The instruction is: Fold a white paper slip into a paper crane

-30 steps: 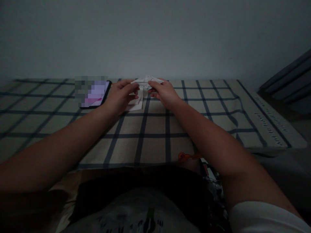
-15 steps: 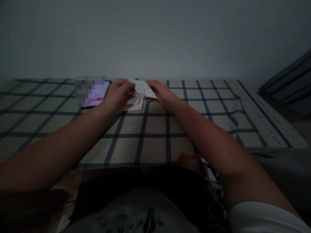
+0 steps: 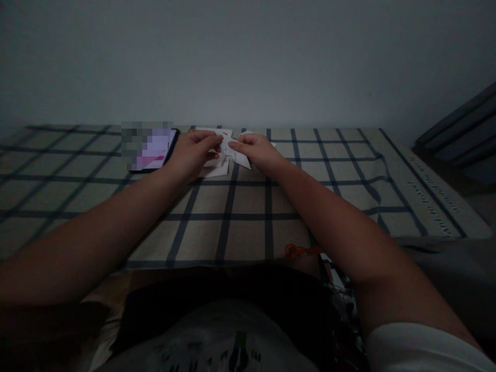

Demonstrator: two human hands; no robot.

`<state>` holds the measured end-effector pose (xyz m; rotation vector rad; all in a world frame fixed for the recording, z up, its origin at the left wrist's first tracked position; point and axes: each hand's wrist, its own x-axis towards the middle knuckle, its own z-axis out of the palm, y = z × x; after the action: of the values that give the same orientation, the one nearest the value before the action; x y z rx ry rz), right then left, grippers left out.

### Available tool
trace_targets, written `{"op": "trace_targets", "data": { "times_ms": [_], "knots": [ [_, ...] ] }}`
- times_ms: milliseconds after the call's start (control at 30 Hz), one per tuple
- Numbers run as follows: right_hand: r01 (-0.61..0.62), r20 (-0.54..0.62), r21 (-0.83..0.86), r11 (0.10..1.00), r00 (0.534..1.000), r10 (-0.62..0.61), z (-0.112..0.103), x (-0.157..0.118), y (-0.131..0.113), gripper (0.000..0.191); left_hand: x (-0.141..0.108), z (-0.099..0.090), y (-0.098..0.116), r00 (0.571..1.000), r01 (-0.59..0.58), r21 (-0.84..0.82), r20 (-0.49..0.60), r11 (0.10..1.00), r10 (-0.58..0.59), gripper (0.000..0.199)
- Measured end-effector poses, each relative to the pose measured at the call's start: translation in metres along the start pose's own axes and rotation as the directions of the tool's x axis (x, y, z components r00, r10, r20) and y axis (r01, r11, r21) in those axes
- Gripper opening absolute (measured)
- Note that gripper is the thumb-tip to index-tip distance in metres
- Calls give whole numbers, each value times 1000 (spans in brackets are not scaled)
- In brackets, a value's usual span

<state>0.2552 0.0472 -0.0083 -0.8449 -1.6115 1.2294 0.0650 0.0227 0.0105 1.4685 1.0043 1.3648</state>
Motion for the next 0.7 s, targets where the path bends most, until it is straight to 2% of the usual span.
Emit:
{"op": "trace_targets", "data": {
  "times_ms": [300, 467, 567, 700],
  "knots": [
    [-28, 20, -72, 997, 999, 29, 0, -3, -4, 33, 1, 0, -1, 999, -41, 75, -24, 996, 43, 14],
    [-59, 57, -61, 996, 996, 62, -1, -4, -8, 28, 2, -1, -4, 998, -55, 120, -34, 991, 59, 15],
    [-91, 90, -59, 994, 991, 96, 0, -6, -13, 27, 3, 0, -5, 999, -30, 90, -42, 995, 34, 17],
    [-88, 71, -111, 990, 993, 96, 4, -10, -21, 27, 2, 1, -4, 998, 42, -2, -42, 999, -42, 18]
  ]
}}
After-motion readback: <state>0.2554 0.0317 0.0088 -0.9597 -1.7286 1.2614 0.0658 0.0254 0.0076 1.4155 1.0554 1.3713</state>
